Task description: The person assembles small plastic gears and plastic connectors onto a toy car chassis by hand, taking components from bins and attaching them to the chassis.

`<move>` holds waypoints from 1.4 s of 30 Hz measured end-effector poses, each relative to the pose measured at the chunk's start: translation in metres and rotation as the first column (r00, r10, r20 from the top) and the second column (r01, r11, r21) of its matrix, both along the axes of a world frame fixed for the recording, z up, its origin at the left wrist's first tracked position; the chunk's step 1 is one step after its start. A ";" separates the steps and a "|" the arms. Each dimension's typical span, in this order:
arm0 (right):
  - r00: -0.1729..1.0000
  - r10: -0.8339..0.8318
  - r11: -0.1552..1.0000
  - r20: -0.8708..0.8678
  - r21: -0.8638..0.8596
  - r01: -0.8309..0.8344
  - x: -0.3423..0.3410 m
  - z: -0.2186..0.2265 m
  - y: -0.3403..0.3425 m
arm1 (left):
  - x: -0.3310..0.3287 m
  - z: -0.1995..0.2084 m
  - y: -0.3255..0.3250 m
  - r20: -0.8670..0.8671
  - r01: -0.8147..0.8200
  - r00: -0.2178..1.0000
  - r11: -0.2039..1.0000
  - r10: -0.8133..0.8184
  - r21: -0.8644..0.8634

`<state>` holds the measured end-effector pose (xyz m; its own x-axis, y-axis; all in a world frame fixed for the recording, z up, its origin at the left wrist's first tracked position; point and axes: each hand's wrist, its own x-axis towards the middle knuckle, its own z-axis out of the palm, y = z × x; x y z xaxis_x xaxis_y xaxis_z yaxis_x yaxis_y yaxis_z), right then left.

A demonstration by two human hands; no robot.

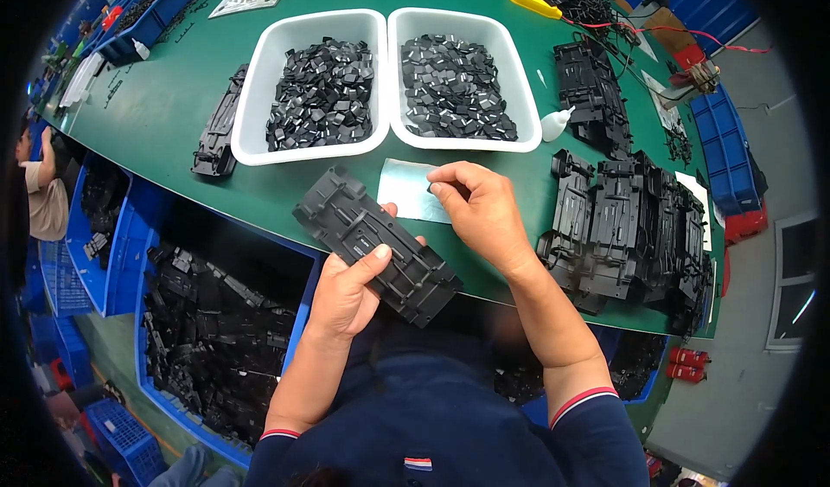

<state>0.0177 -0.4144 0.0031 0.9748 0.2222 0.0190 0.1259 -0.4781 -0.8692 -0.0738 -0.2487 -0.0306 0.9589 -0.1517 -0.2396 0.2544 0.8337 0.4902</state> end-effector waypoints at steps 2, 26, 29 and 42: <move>0.999 -0.008 1.000 -0.040 0.008 0.009 0.001 -0.002 0.005 | 0.000 0.000 0.000 0.000 -0.006 1.000 1.000 0.006 -0.009; 0.990 -0.030 0.990 0.139 -0.130 0.049 0.008 -0.016 0.022 | 0.000 -0.008 0.000 0.014 0.006 1.000 1.000 -0.006 -0.031; 0.982 -0.010 0.984 0.187 -0.170 0.043 0.005 -0.012 0.021 | 0.000 -0.009 0.000 0.011 0.008 1.000 0.999 -0.007 -0.034; 0.569 0.281 0.959 0.773 -0.200 -0.201 -0.052 0.025 0.017 | -0.019 0.006 -0.011 0.170 0.011 0.984 0.960 -0.061 0.281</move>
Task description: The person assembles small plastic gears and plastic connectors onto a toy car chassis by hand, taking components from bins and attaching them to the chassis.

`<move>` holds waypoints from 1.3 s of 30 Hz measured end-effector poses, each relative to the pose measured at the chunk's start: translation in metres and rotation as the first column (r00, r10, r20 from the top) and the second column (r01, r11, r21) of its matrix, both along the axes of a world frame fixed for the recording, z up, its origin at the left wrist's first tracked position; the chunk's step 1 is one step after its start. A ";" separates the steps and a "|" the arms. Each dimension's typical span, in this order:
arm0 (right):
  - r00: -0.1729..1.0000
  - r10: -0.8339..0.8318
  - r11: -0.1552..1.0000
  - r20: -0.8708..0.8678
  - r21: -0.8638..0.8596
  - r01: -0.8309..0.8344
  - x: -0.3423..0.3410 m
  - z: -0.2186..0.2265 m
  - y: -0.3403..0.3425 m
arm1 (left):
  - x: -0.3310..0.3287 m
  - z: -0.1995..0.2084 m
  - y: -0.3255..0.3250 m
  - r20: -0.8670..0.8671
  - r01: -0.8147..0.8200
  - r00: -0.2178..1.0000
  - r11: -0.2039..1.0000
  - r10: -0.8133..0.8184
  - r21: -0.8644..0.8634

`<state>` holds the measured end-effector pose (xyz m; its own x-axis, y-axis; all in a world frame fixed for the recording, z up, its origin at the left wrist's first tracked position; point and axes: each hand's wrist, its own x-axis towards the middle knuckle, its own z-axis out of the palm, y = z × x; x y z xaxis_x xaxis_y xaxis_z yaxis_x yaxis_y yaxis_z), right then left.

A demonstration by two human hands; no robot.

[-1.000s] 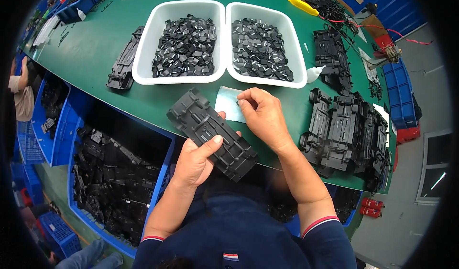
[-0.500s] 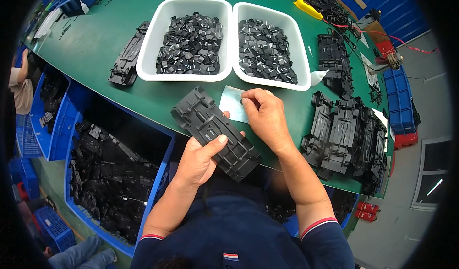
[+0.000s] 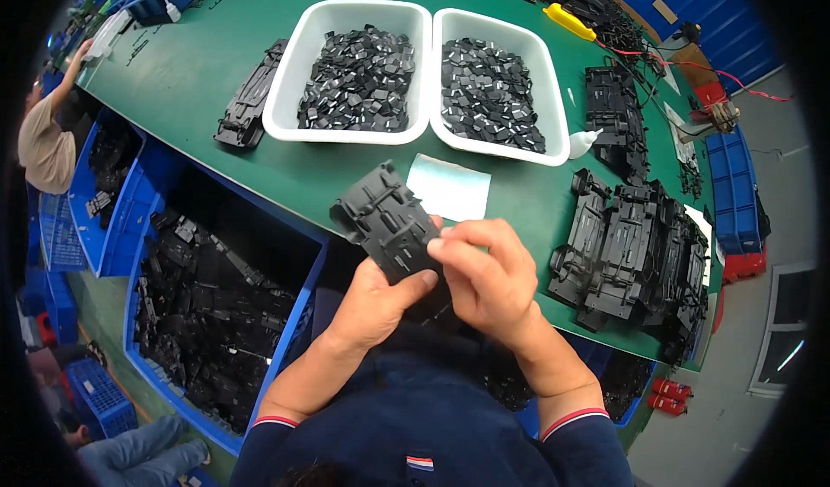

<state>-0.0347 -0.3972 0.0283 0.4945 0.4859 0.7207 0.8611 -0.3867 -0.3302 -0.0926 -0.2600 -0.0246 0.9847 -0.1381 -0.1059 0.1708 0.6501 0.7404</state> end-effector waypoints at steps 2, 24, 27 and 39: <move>0.999 0.040 0.999 0.006 -0.005 -0.040 -0.007 -0.002 0.000 | -0.004 0.005 0.000 0.064 0.049 0.996 0.994 -0.056 0.100; 0.974 0.225 0.974 -0.017 0.024 -0.224 -0.027 -0.006 0.001 | -0.026 0.012 -0.014 0.174 -0.092 0.984 0.908 0.021 0.408; 0.973 0.228 0.973 -0.015 0.023 -0.228 -0.026 -0.006 0.001 | -0.026 0.011 -0.015 0.182 -0.113 0.983 0.900 0.039 0.420; 0.976 0.217 0.976 -0.013 0.003 -0.217 -0.025 -0.003 0.001 | -0.028 0.015 -0.009 0.129 -0.006 0.989 0.867 -0.068 0.499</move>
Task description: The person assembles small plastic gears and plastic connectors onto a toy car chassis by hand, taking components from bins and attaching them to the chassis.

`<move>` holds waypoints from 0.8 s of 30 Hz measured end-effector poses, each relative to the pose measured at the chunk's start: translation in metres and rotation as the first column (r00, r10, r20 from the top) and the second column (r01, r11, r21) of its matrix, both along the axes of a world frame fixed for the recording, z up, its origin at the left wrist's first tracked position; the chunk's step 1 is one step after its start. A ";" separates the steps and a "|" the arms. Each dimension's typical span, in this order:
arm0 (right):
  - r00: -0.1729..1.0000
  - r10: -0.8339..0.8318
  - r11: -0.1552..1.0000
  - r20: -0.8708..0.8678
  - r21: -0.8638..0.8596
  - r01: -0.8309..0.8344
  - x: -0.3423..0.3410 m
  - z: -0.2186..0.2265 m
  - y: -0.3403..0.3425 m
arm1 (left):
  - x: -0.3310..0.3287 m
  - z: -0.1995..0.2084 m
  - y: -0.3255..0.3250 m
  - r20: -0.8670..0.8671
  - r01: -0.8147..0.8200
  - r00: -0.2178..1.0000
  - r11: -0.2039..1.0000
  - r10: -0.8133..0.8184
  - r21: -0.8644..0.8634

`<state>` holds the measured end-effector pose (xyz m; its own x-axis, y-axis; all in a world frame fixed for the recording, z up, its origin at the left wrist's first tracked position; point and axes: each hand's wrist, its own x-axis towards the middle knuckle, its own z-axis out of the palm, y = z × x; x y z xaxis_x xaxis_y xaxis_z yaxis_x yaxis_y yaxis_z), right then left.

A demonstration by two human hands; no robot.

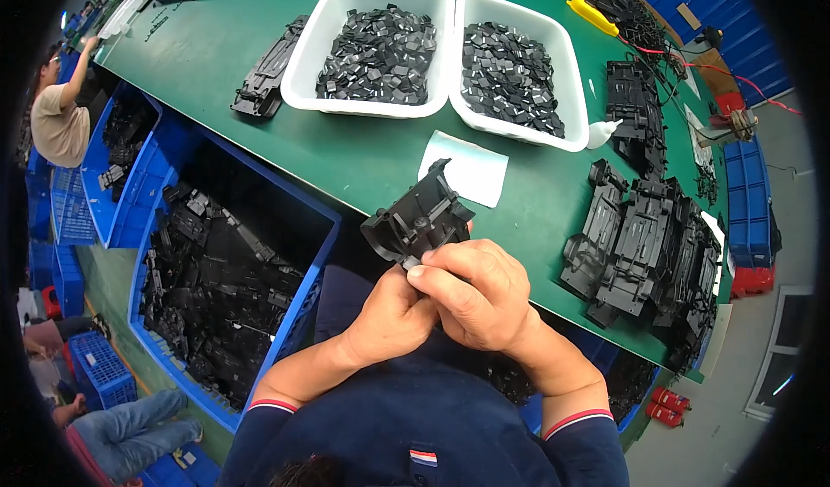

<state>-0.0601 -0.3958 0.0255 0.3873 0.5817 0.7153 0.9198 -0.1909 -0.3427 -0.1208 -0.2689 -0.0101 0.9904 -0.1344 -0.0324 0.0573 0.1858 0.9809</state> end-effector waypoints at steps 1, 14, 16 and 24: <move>1.000 0.002 1.000 0.002 -0.008 -0.002 0.000 0.001 0.000 | 0.000 0.000 0.000 0.000 -0.001 1.000 1.000 0.001 0.000; 0.994 -0.027 1.000 0.104 0.010 0.026 -0.002 0.002 0.001 | -0.003 0.007 -0.007 0.099 -0.107 0.990 0.990 0.098 0.090; 0.994 -0.019 1.000 0.109 0.009 0.018 -0.001 0.002 0.002 | -0.003 0.007 -0.008 0.095 -0.125 0.989 0.989 0.117 0.082; 0.998 -0.010 1.000 0.067 -0.027 0.012 0.000 0.008 0.003 | -0.003 0.003 -0.005 0.077 -0.079 0.994 0.993 0.072 0.091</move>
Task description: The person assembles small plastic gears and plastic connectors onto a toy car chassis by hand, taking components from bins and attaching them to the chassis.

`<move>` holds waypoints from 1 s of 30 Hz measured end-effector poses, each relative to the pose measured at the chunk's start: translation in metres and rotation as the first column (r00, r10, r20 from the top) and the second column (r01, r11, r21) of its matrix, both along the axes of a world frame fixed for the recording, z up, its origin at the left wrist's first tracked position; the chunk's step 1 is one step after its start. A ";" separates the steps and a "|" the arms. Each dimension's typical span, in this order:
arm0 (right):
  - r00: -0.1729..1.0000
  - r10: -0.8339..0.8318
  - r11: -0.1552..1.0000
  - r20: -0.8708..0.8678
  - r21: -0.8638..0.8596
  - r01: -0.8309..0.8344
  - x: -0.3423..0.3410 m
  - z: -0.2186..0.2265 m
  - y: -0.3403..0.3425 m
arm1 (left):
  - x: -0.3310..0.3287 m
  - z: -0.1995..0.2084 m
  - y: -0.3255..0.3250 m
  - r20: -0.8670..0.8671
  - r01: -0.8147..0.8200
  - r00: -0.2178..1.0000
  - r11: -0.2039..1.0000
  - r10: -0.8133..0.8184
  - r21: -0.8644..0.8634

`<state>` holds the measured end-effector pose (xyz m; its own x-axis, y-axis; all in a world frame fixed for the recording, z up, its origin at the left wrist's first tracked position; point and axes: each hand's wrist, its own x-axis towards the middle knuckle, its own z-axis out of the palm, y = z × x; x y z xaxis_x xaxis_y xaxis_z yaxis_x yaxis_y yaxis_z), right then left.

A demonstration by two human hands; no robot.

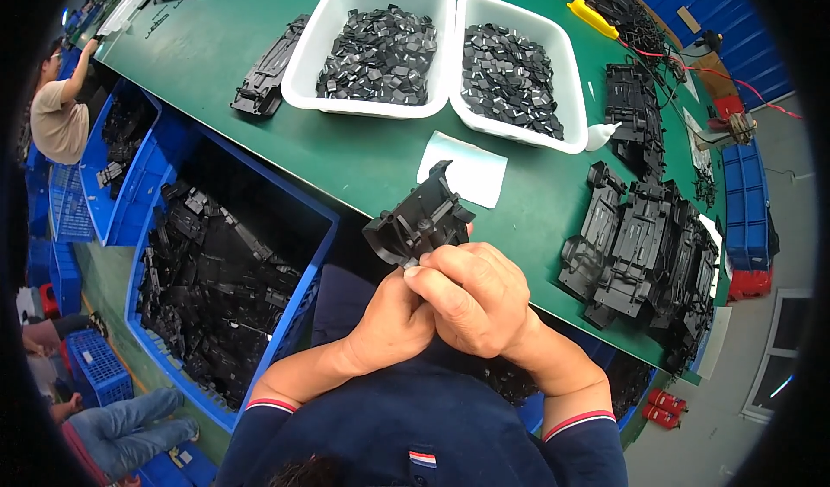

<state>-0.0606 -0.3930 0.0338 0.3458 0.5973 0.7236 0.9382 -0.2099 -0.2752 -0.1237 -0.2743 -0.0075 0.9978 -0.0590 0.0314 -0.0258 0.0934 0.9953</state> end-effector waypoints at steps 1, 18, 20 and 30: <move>1.000 0.008 1.000 -0.019 -0.015 -0.009 0.000 0.000 -0.001 | 0.000 0.000 0.001 0.002 0.002 1.000 1.000 -0.002 0.001; 0.806 -0.316 0.937 -0.500 -0.029 0.349 -0.027 -0.009 -0.038 | 0.012 0.006 0.011 -0.222 0.018 0.953 0.772 -0.205 -0.635; 0.769 -0.296 0.944 -0.566 -0.048 0.328 -0.032 -0.011 -0.042 | 0.013 0.009 0.006 -0.230 -0.003 0.954 0.760 -0.194 -0.650; 0.801 -0.411 0.900 -0.435 -0.050 0.434 -0.039 -0.010 -0.057 | 0.021 0.019 -0.028 -0.169 0.173 0.944 0.859 -0.285 -0.481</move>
<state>-0.0995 -0.4502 0.0242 0.8343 0.2877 0.4703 0.5474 -0.5332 -0.6449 -0.1024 -0.3019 0.0119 0.9401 -0.3216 -0.1134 0.2729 0.5103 0.8155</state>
